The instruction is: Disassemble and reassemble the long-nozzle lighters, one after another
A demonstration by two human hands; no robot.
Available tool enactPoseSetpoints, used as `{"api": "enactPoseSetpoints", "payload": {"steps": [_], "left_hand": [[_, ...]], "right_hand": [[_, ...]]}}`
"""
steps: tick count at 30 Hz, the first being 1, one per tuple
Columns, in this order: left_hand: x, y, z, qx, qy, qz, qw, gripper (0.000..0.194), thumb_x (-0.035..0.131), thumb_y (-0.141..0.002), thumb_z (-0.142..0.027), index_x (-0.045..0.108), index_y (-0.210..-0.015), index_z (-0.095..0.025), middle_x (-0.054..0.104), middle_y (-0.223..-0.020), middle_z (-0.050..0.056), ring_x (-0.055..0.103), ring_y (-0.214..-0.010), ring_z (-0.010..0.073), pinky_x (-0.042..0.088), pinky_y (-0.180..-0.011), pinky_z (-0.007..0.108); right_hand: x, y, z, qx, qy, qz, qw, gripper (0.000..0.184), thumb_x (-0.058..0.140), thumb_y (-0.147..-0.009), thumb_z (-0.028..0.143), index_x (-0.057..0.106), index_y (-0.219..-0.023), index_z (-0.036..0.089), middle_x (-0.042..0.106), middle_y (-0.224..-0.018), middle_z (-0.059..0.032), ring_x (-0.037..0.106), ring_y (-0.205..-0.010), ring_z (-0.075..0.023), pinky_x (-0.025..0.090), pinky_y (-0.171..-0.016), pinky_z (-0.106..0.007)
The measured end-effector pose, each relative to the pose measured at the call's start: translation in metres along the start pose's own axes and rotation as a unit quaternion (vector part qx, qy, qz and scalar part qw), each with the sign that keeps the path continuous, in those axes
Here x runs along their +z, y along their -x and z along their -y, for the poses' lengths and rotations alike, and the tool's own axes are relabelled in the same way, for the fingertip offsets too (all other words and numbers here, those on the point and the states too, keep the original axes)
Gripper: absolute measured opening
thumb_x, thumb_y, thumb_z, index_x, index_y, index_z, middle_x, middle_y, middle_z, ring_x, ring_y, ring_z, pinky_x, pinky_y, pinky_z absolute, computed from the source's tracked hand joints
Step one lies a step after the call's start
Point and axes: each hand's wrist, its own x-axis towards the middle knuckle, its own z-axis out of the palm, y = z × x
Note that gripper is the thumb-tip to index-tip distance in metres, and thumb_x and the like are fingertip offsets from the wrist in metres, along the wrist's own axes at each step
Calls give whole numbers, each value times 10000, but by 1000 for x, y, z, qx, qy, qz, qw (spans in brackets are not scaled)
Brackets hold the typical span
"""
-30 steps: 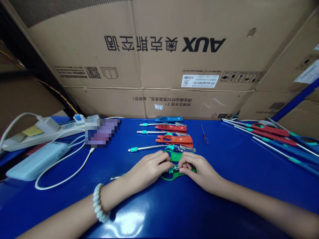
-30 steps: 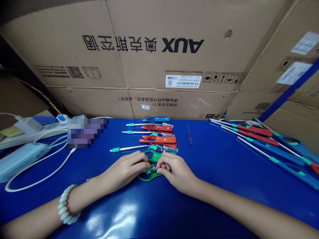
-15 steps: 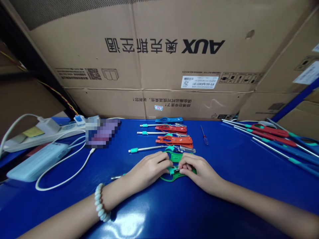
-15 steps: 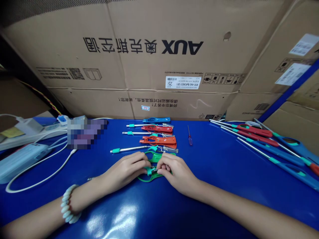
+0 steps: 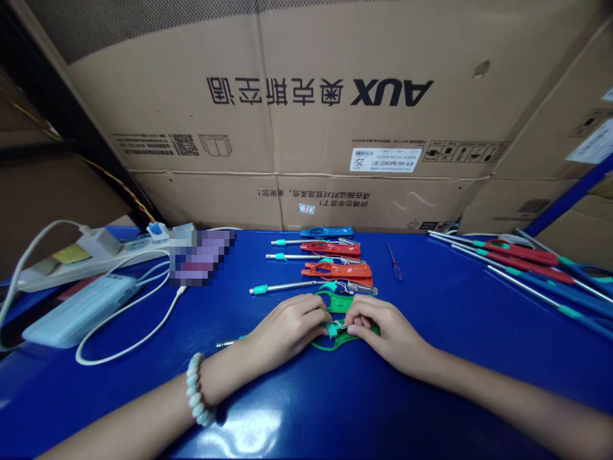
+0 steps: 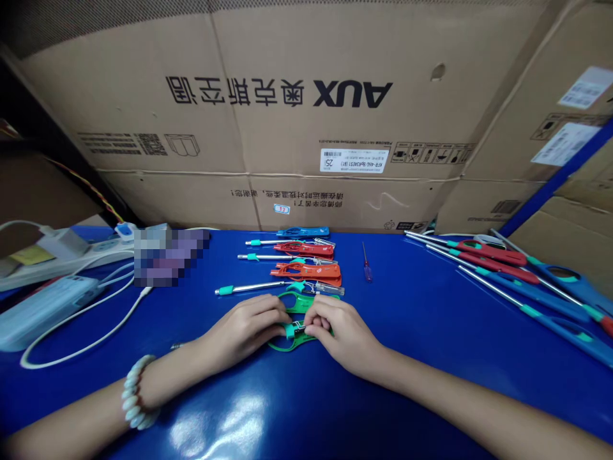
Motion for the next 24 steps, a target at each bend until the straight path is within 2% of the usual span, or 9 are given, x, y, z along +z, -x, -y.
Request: {"api": "enactPoseSetpoints", "payload": {"steps": [8, 14, 24], "left_hand": [[-12, 1, -1, -27, 91, 34, 995, 224, 442, -941, -97, 625, -1065, -135, 603, -971, 78, 587, -855, 159, 490, -766, 263], [-13, 0, -3, -45, 128, 0, 991, 209, 475, -918, -81, 645, -1029, -133, 623, -935, 65, 593, -847, 150, 493, -776, 266], [-11, 0, -6, -36, 107, -29, 993, 189, 467, -912, -66, 635, -967, -132, 622, -900, 61, 574, -834, 153, 472, -758, 259]], "right_hand": [[0, -1, -1, 1, -1, 1, 1000, 129, 570, -841, 91, 574, -749, 181, 533, -733, 11, 479, -662, -131, 374, -609, -245], [0, -1, -1, -3, 0, -5, 1000, 129, 570, -840, 92, 574, -748, 182, 534, -729, 13, 480, -659, -127, 375, -607, -242], [2, 0, -3, -13, 6, -11, 1000, 125, 576, -835, 82, 578, -758, 181, 533, -735, 11, 489, -672, -127, 381, -613, -240]]}}
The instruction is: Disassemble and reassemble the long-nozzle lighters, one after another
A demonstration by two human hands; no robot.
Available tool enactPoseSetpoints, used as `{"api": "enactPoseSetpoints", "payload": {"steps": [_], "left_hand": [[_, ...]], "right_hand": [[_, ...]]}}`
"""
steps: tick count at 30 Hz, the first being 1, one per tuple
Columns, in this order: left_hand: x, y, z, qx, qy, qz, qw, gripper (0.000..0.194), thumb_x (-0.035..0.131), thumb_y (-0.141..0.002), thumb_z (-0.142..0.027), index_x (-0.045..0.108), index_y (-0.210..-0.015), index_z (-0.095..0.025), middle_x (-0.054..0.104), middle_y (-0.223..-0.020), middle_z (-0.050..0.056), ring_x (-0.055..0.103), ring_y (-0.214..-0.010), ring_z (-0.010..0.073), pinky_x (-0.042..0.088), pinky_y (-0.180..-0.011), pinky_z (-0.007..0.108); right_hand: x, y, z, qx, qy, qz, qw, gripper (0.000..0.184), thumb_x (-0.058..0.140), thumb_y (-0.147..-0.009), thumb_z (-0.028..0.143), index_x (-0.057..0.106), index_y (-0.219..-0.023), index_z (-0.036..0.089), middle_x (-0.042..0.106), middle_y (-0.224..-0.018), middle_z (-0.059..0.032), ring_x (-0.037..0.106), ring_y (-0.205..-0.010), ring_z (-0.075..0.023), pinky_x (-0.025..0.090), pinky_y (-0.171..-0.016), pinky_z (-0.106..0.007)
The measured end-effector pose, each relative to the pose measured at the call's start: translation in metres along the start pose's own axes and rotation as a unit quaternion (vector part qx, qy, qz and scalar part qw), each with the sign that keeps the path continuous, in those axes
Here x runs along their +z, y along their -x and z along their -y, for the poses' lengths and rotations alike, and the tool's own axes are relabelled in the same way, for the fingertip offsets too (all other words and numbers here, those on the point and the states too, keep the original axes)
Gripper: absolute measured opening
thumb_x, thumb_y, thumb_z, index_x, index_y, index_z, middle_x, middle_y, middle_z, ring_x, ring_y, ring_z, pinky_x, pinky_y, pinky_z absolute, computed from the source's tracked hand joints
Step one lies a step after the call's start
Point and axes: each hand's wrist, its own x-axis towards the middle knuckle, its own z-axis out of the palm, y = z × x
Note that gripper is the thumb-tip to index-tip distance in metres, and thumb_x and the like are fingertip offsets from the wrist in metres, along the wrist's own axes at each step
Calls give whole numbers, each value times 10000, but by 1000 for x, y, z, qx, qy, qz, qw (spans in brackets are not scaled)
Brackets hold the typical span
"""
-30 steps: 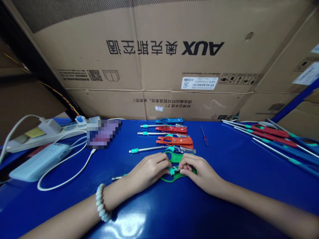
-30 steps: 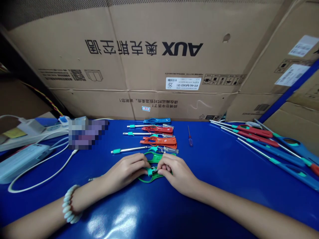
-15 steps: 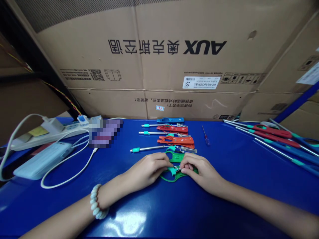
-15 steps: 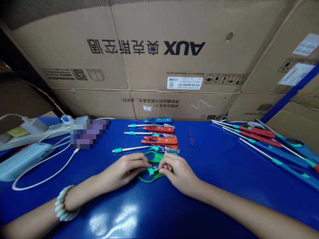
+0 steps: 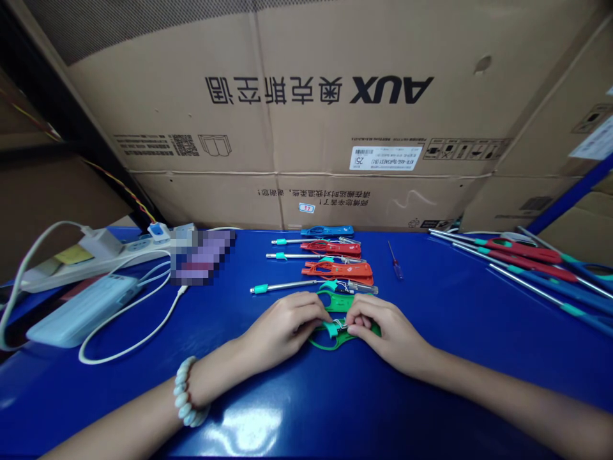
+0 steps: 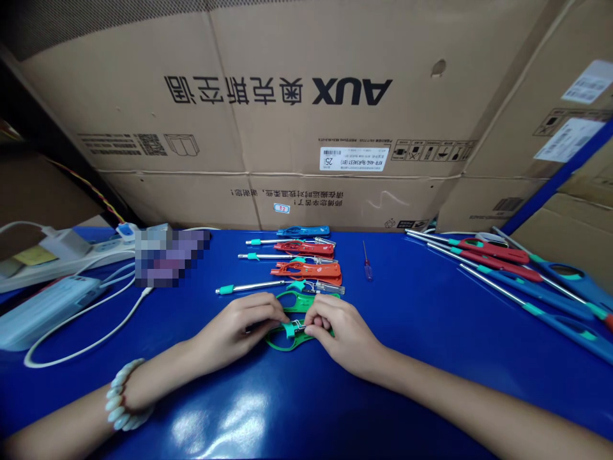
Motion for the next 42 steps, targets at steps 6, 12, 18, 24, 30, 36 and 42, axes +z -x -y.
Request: {"api": "enactPoseSetpoints", "payload": {"steps": [6, 12, 18, 24, 30, 36, 42], "left_hand": [[1, -1, -6, -11, -8, -13, 1000, 194, 453, -921, -78, 635, -934, -141, 635, -878, 64, 572, -815, 161, 471, -751, 277], [3, 0, -7, -40, 20, -16, 999, 172, 484, -901, -55, 635, -905, -137, 634, -858, 57, 577, -797, 158, 471, -731, 269], [4, 1, -7, -46, 23, -13, 999, 170, 493, -891, -43, 640, -897, -129, 636, -845, 57, 581, -788, 156, 470, -722, 260], [5, 0, -6, -40, 12, -16, 999, 174, 473, -914, -84, 638, -897, -138, 633, -847, 56, 581, -790, 153, 479, -723, 264], [6, 1, -6, -36, -1, -9, 999, 178, 466, -917, -82, 632, -890, -140, 625, -841, 52, 574, -779, 149, 476, -714, 259], [8, 2, -4, -6, -44, 1, 999, 205, 435, -919, -60, 621, -900, -144, 604, -824, 46, 552, -766, 155, 442, -694, 255], [8, 3, -6, 44, -139, 21, 989, 244, 375, -932, -60, 601, -883, -138, 570, -790, 42, 493, -703, 160, 389, -641, 263]], "right_hand": [[1, 2, -1, -4, 1, -2, 1000, 124, 576, -836, 87, 570, -760, 185, 531, -736, 13, 489, -674, -127, 381, -613, -237], [1, 1, 1, -3, 2, 1, 1000, 127, 571, -841, 91, 569, -756, 185, 531, -729, 13, 485, -668, -128, 378, -611, -238], [0, 0, 0, -1, 0, 4, 1000, 122, 571, -842, 93, 577, -759, 182, 536, -732, 11, 491, -669, -127, 380, -610, -237], [0, 1, 1, -7, 2, 2, 1000, 125, 562, -841, 90, 571, -756, 181, 536, -734, 9, 493, -670, -127, 388, -607, -240], [0, 1, 2, -14, 8, 1, 1000, 129, 562, -845, 94, 571, -753, 184, 540, -730, 11, 497, -667, -127, 395, -605, -240], [-2, 1, 3, -32, 15, 7, 999, 150, 570, -843, 87, 545, -727, 181, 517, -715, 15, 493, -671, -129, 382, -605, -235], [-2, 1, 1, -59, 36, 10, 998, 187, 559, -849, 93, 508, -693, 183, 516, -703, 14, 491, -680, -138, 370, -622, -248]]}}
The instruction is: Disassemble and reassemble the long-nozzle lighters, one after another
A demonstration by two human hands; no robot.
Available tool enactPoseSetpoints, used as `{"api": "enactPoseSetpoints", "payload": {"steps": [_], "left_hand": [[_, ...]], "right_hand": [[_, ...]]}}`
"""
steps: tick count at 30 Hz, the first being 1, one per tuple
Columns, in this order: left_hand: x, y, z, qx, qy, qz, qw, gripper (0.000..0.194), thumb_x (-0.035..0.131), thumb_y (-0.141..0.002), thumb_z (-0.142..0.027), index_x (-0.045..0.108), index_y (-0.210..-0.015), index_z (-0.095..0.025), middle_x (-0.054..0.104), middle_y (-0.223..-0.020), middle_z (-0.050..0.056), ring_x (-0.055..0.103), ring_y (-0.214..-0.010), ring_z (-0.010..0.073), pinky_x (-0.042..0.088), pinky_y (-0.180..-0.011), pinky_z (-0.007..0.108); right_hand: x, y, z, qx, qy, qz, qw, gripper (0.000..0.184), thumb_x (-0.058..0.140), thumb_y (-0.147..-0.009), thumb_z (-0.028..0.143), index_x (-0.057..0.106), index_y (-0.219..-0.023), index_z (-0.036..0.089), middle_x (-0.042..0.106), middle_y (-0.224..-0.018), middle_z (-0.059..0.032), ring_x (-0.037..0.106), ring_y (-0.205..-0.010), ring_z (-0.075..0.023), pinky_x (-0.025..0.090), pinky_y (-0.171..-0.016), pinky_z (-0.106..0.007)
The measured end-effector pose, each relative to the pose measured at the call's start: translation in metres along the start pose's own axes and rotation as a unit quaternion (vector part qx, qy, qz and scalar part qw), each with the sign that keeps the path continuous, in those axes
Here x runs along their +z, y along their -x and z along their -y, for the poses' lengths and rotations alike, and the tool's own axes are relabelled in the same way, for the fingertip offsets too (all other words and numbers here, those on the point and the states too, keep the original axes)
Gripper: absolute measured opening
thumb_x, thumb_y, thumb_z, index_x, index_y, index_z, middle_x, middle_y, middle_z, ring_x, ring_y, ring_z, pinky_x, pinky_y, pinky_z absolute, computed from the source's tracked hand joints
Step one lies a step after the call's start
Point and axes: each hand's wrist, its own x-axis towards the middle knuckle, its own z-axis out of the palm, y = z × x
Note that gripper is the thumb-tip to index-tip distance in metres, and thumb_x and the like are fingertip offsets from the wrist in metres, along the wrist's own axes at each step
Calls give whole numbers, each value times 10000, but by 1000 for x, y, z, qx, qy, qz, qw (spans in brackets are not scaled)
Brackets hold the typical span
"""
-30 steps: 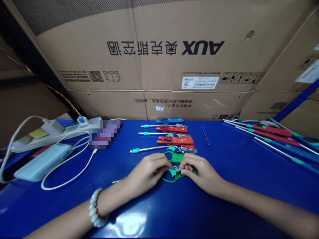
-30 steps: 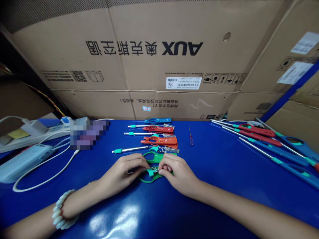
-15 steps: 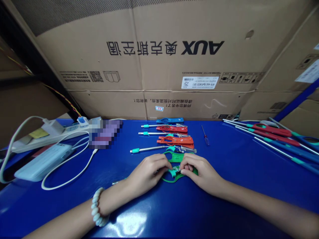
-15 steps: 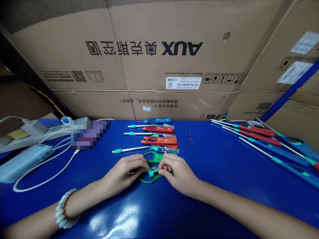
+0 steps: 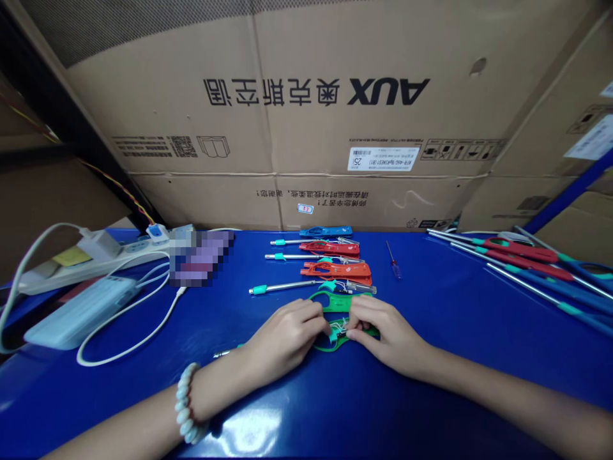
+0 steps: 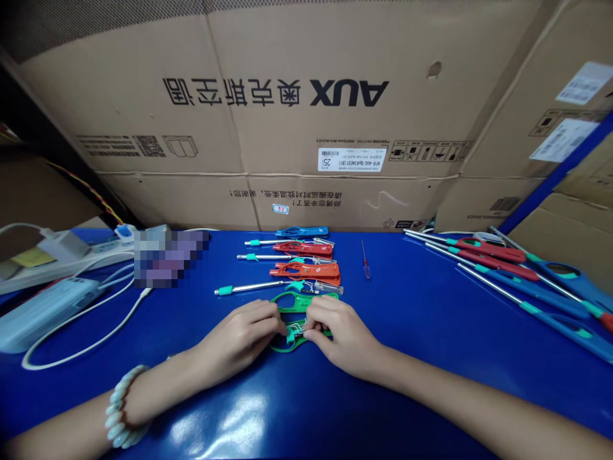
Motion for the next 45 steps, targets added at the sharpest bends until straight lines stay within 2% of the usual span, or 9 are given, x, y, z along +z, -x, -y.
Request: {"api": "enactPoseSetpoints", "payload": {"steps": [5, 16, 21, 24, 27, 32, 36, 41, 45], "left_hand": [[-1, 0, -3, 23, -88, 14, 996, 286, 331, -931, -54, 588, -842, -142, 543, -770, 40, 462, -667, 163, 363, -617, 271], [3, 0, -6, 67, -150, 21, 986, 312, 306, -994, -128, 566, -821, -141, 546, -782, 39, 460, -690, 172, 330, -635, 290], [0, 0, -7, 63, -133, 22, 989, 333, 293, -994, -119, 593, -848, -127, 558, -781, 42, 465, -680, 175, 348, -624, 291], [-2, 1, -7, 67, -146, 28, 987, 322, 312, -993, -123, 607, -864, -125, 565, -794, 49, 485, -693, 179, 374, -637, 300], [-4, 1, -8, 72, -162, 43, 983, 291, 345, -990, -136, 610, -870, -126, 567, -802, 52, 506, -710, 181, 402, -655, 304], [-4, 2, -13, 86, -214, 66, 971, 189, 432, -951, -124, 601, -866, -119, 559, -795, 56, 507, -712, 200, 413, -635, 323], [-1, 5, -19, 93, -252, 78, 960, 91, 519, -896, -122, 597, -853, -111, 557, -813, 63, 514, -733, 214, 421, -643, 339], [-1, 4, -21, 102, -273, 66, 954, 120, 512, -897, -126, 584, -801, -115, 545, -783, 57, 513, -704, 204, 407, -609, 328], [-4, 2, -18, 115, -269, 67, 954, 147, 484, -910, -104, 581, -800, -118, 544, -765, 53, 513, -687, 195, 400, -590, 317]], "right_hand": [[1, -1, 0, 4, -3, 1, 1000, 169, 557, -823, 57, 518, -718, 183, 527, -720, 10, 498, -684, -136, 387, -619, -245], [0, -1, -2, 10, -25, -3, 1000, 153, 595, -829, 87, 541, -721, 181, 532, -714, 15, 508, -670, -131, 398, -608, -236], [1, 1, -5, -18, 0, -2, 1000, 146, 587, -872, 138, 557, -735, 177, 544, -735, -2, 517, -706, -146, 403, -643, -251], [3, 3, -7, -67, 59, -1, 996, 164, 527, -919, 184, 569, -761, 176, 553, -757, -26, 508, -743, -166, 407, -678, -272], [5, 5, -6, -127, 142, -9, 982, 227, 446, -957, 201, 572, -770, 171, 553, -754, -44, 477, -724, -174, 393, -673, -287], [7, 10, -2, -198, 281, -4, 939, 232, 409, -941, 167, 599, -808, 150, 566, -773, -73, 452, -706, -192, 355, -649, -325], [9, 14, 3, -239, 359, 19, 902, 271, 379, -909, 80, 606, -773, 139, 574, -760, -88, 463, -689, -201, 349, -656, -356], [10, 17, 17, -271, 438, 37, 856, 329, 345, -895, 49, 633, -760, 130, 590, -765, -104, 497, -690, -219, 369, -639, -366], [9, 16, 20, -278, 441, 32, 853, 317, 363, -887, 47, 638, -754, 129, 588, -752, -99, 500, -672, -214, 373, -630, -365]]}}
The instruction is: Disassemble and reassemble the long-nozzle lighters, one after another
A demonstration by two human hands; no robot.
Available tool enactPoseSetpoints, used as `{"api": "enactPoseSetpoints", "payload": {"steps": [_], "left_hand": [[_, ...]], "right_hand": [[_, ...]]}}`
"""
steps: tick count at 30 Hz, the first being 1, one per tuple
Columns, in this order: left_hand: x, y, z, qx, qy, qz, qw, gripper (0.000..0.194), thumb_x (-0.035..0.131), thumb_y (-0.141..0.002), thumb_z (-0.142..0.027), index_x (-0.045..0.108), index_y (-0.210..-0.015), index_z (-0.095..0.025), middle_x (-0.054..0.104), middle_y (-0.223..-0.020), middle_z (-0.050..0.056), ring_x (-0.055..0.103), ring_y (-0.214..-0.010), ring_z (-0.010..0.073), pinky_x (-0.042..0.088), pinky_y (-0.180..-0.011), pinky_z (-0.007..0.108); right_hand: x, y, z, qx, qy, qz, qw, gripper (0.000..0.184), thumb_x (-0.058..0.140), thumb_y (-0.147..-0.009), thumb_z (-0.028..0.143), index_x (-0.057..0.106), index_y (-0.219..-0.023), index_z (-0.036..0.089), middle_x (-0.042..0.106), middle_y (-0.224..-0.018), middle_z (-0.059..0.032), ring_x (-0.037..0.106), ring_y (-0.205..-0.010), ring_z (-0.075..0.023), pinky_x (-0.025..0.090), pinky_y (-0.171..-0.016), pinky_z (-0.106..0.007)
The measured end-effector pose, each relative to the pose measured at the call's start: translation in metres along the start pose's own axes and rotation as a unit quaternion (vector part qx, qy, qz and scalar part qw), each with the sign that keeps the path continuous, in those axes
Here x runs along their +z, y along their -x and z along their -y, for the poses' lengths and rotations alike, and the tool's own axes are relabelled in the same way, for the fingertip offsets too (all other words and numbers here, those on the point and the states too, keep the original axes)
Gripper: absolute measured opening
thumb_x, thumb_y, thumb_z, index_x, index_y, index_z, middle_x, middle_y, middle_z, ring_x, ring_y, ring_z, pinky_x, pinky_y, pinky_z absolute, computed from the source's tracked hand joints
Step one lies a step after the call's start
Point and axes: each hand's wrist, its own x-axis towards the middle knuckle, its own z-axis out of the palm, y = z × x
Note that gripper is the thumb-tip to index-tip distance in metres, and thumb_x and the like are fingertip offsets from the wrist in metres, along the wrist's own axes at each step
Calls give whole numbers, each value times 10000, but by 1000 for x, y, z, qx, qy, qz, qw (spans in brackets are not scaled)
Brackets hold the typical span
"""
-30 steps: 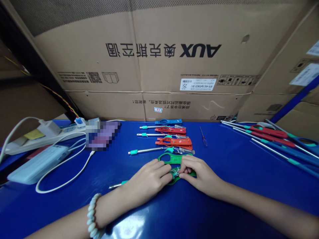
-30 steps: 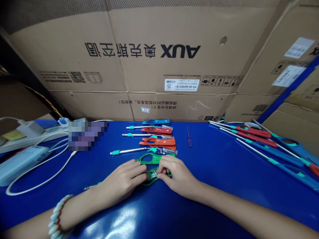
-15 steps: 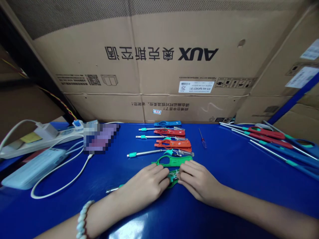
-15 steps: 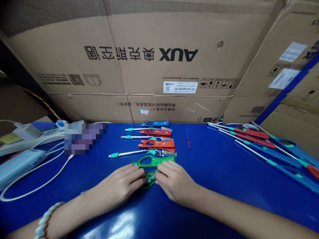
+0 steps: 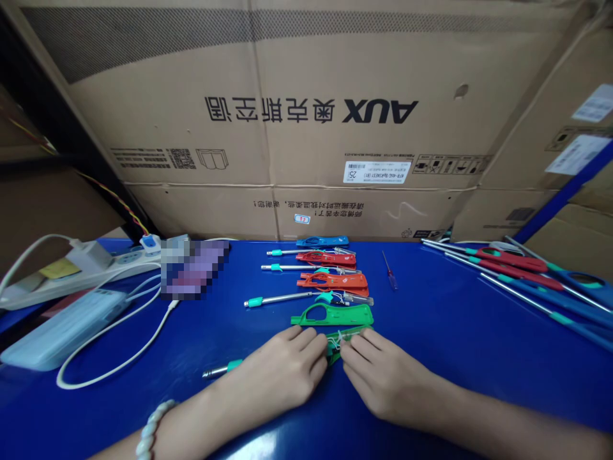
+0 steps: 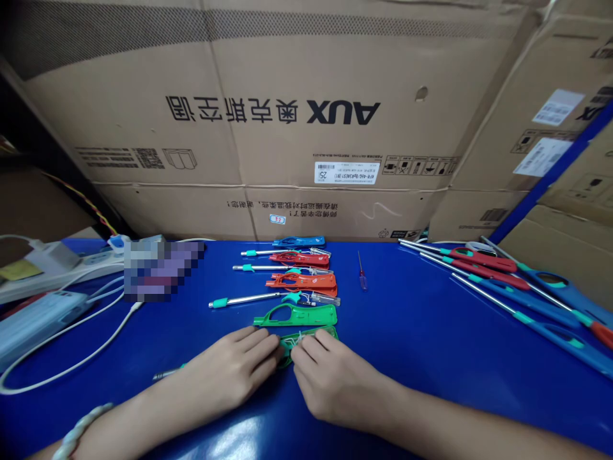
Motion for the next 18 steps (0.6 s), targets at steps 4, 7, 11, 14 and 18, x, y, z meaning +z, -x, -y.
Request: {"api": "enactPoseSetpoints", "payload": {"steps": [4, 7, 11, 14, 18], "left_hand": [[1, 2, 7, 3, 16, 5, 1000, 123, 498, -920, -119, 585, -834, -117, 554, -790, 53, 522, -704, 196, 419, -592, 309], [1, 4, 13, 3, 33, 25, 999, 81, 522, -917, -137, 595, -889, -114, 571, -843, 64, 535, -763, 214, 459, -633, 322], [-1, 5, 16, -8, 57, 48, 997, 110, 499, -933, -151, 600, -957, -113, 577, -873, 68, 528, -775, 211, 475, -647, 319], [-2, 4, 15, -25, 78, 59, 995, 131, 478, -940, -145, 600, -978, -117, 575, -885, 68, 521, -756, 200, 474, -643, 311], [-2, 3, 14, -54, 123, 66, 989, 176, 433, -953, -139, 607, -971, -124, 574, -897, 71, 525, -746, 187, 475, -650, 300]], "right_hand": [[5, 2, -2, 11, -20, -12, 1000, 309, 368, -891, 51, 629, -747, 131, 597, -771, -97, 496, -683, -211, 372, -642, -362], [12, 5, -4, 17, -32, -30, 999, 320, 353, -905, 55, 621, -750, 134, 599, -776, -95, 486, -693, -207, 364, -653, -360], [17, 5, -11, 52, -83, -51, 994, 274, 378, -916, 76, 611, -784, 133, 576, -755, -78, 455, -680, -192, 352, -646, -343], [14, 4, -15, 97, -158, -46, 982, 227, 404, -921, 118, 605, -818, 134, 569, -768, -69, 452, -698, -187, 358, -652, -322], [11, 3, -16, 122, -215, -48, 968, 209, 406, -925, 133, 610, -881, 136, 584, -784, -63, 463, -719, -188, 366, -678, -315]]}}
